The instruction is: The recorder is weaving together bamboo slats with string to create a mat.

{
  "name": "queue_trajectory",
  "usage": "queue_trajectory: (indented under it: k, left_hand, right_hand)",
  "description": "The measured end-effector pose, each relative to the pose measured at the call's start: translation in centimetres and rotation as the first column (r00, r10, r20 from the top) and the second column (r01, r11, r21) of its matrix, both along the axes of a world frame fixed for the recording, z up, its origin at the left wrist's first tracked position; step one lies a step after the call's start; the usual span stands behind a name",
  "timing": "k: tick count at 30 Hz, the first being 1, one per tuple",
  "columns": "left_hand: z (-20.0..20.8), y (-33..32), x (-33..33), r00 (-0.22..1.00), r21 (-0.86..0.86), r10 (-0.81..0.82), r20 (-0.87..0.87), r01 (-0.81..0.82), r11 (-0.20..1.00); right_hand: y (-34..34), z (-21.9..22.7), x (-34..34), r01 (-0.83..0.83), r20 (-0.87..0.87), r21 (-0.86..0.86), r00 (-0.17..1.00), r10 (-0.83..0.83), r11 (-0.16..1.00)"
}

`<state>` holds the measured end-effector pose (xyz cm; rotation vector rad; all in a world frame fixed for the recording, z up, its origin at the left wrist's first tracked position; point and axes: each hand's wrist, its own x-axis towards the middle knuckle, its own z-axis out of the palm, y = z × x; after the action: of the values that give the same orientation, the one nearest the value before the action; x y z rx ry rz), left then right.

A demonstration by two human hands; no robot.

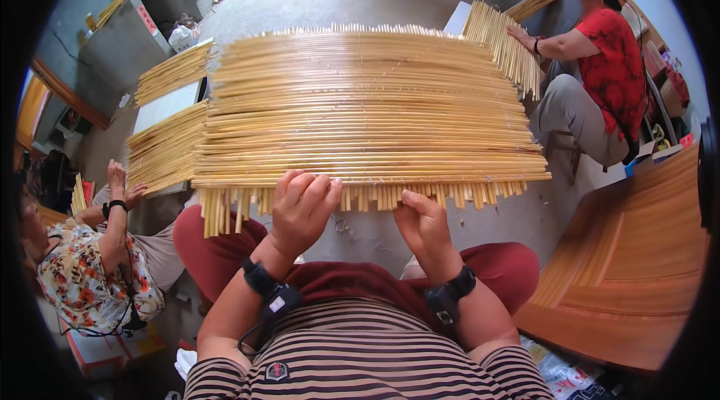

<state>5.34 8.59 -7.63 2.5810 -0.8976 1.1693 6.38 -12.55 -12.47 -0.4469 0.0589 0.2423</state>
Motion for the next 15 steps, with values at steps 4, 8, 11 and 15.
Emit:
queue_trajectory:
  k: [4, 8, 11, 15]
  left_hand:
    - [-4.4, 0.1, 0.7, 0.995, -0.018, -0.014, -0.095, 0.013, 1.000]
    - [-7.6, 0.3, 0.8, 0.984, -0.042, -0.012, -0.180, 0.004, 0.999]
    - [-10.0, 1.0, 0.9, 0.972, -0.015, -0.002, -0.235, -0.001, 1.000]
    - [-11.9, 1.8, 0.9, 0.965, -0.023, -0.010, -0.262, 0.004, 1.000]
  right_hand:
    - [-0.3, -3.9, 0.1, -0.021, -0.159, -0.006, 0.987, 0.020, 1.000]
    - [-0.5, -8.5, -1.0, -0.037, -0.268, -0.079, 0.963, 0.015, 0.996]
    - [-0.1, -5.1, -2.3, -0.503, -0.544, -0.185, 0.768, 0.338, 0.844]
    - [0.9, -3.5, -4.3, -0.557, -0.460, -0.830, 0.640, 0.616, -0.040]
